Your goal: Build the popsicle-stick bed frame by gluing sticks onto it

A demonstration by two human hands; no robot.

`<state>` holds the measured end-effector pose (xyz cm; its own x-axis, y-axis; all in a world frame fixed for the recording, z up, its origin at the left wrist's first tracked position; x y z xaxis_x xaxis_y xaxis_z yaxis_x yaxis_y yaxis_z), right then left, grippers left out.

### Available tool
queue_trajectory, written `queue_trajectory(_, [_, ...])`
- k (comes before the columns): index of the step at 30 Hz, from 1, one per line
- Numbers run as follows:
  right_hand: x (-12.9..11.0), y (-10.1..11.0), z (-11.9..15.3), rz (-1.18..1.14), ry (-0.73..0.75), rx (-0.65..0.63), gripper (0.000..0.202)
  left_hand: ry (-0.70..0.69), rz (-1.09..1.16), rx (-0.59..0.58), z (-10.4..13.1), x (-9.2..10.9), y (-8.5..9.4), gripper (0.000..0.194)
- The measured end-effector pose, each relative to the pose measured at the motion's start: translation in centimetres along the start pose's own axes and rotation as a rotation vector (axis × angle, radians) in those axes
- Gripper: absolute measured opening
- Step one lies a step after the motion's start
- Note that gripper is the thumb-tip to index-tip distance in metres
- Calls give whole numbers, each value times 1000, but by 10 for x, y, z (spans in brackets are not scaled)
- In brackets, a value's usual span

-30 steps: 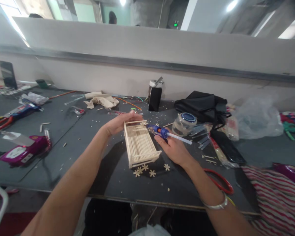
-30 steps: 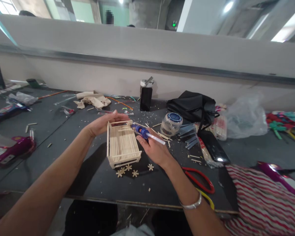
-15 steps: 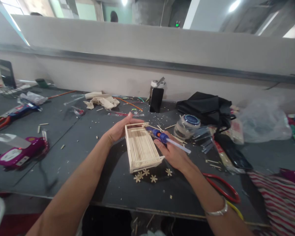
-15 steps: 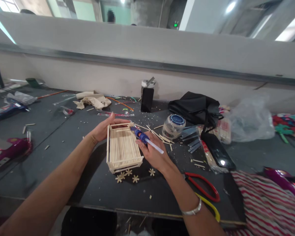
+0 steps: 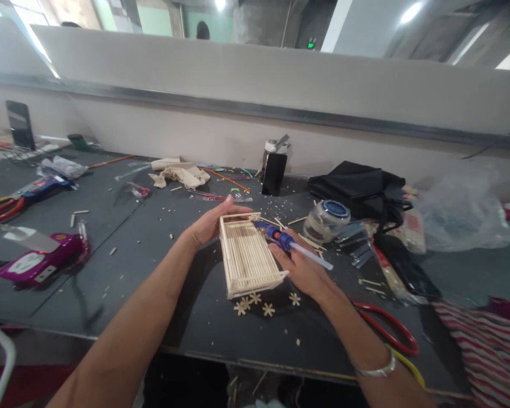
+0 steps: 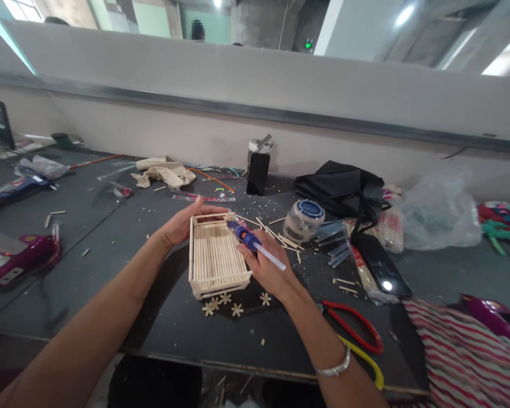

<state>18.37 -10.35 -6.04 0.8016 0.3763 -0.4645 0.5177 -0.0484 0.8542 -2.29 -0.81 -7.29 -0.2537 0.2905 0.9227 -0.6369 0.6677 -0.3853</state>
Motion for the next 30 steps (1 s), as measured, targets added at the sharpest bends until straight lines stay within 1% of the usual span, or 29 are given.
queue_trajectory(9, [0, 1, 1, 40, 26, 30, 22, -5, -3, -6, 1, -1, 2, 69])
queue_trajectory(22, [4, 0, 3, 39, 18, 62, 27, -12, -10, -13, 1, -2, 3, 69])
queue_trajectory(26, [4, 0, 5, 7, 24, 114, 30, -27, -12, -12, 0, -1, 1, 63])
queue_trajectory(30, [6, -1, 6, 2, 16, 126, 32, -64, 14, -29, 0, 0, -2, 56])
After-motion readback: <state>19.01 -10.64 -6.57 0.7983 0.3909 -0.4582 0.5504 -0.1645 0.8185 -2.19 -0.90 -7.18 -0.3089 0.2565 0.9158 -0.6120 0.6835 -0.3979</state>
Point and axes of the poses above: each hand's wrist, its own z-axis away from the middle knuckle, its own y-axis out of the back of the hand, x = y × z, the point moved 2 cm from there along -z, towards the middle knuckle, and after that the axes turned 10 degrees about -x, right-handed, at the moved point
